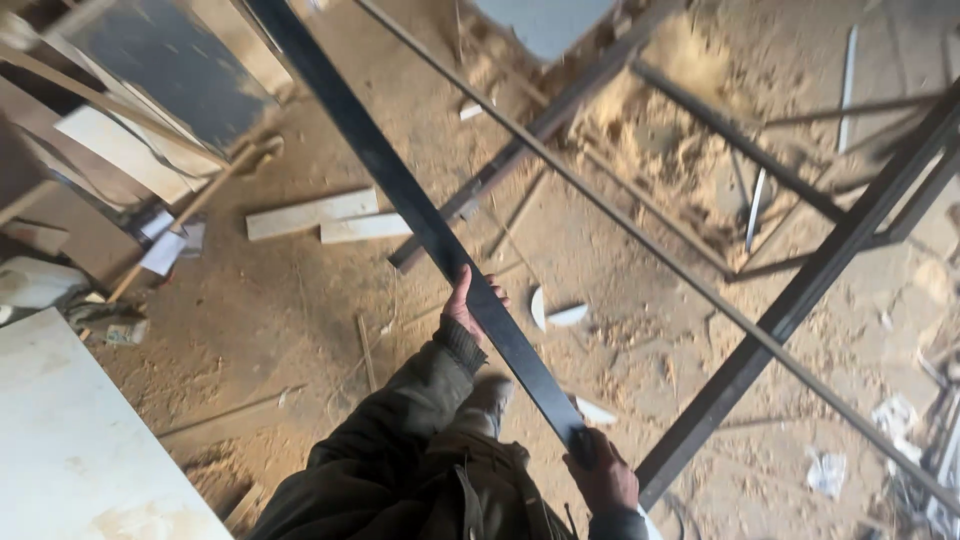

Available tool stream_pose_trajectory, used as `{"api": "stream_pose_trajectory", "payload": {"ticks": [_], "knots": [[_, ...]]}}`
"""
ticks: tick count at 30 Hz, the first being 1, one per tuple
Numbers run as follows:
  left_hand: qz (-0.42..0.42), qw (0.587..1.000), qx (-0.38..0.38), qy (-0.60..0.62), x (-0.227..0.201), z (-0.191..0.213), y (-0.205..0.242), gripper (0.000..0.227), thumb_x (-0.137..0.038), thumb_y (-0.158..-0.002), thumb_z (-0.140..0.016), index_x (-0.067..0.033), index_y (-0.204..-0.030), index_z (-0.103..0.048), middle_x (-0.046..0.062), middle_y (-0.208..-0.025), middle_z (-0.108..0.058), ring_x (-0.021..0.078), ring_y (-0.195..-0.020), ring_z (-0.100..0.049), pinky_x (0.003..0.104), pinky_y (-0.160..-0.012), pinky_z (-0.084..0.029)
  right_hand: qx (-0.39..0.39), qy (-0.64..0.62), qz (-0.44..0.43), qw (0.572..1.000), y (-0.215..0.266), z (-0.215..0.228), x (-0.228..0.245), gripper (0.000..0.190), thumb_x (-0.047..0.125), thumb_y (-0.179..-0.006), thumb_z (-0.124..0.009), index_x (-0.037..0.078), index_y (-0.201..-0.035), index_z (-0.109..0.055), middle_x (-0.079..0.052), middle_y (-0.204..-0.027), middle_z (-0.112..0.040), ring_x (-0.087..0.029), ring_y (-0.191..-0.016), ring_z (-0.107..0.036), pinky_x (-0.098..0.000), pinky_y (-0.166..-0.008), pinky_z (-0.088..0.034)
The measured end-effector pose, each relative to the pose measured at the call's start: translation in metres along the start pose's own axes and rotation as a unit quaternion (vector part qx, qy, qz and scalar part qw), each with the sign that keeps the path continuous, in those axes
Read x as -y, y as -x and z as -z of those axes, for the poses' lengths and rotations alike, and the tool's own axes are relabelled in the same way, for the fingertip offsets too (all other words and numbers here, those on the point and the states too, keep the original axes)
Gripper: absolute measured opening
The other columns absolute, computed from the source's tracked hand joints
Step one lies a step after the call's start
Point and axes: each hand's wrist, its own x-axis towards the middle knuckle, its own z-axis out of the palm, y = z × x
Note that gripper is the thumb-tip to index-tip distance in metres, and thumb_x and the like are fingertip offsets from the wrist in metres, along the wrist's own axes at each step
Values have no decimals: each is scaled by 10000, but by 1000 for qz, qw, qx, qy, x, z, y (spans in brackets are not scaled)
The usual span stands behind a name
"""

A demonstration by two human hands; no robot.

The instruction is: The recorder is using a small scribe or marking tool to mark points along a long black metal bar for future processing.

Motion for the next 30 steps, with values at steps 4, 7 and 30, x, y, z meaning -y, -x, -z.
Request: {"api": "stream_pose_trajectory", "payload": {"ticks": [4,7,30], "knots": [[-62,996,64,13,-30,-77,59,714,-687,-855,-663,-19,-1107,-645,70,-933,-674,238,-835,-665,455,-797,-578,-38,2,30,999,19,11,34,697,501,-665,-853,285,-1280,-606,-82,-1066,-756,-359,-927,-741,-492,-767,-592],[-85,987,137,13,-44,-110,106,810,-769,-835,-594,-15,-1127,-646,73,-948,-673,238,-838,-666,428,-787,-578,-75,-7,64,995,50,20,62,658,489,-689,-847,269,-1265,-617,-90,-1003,-770,-353,-871,-754,-472,-729,-597],[-150,926,343,-46,-109,-73,271,962,-924,-886,-271,-30,-979,-615,212,-1009,-606,278,-683,-658,397,-656,-542,-288,-100,217,927,124,-55,195,746,412,-576,-936,75,-1193,-688,-141,-893,-764,-277,-695,-769,-393,-623,-612]]}}
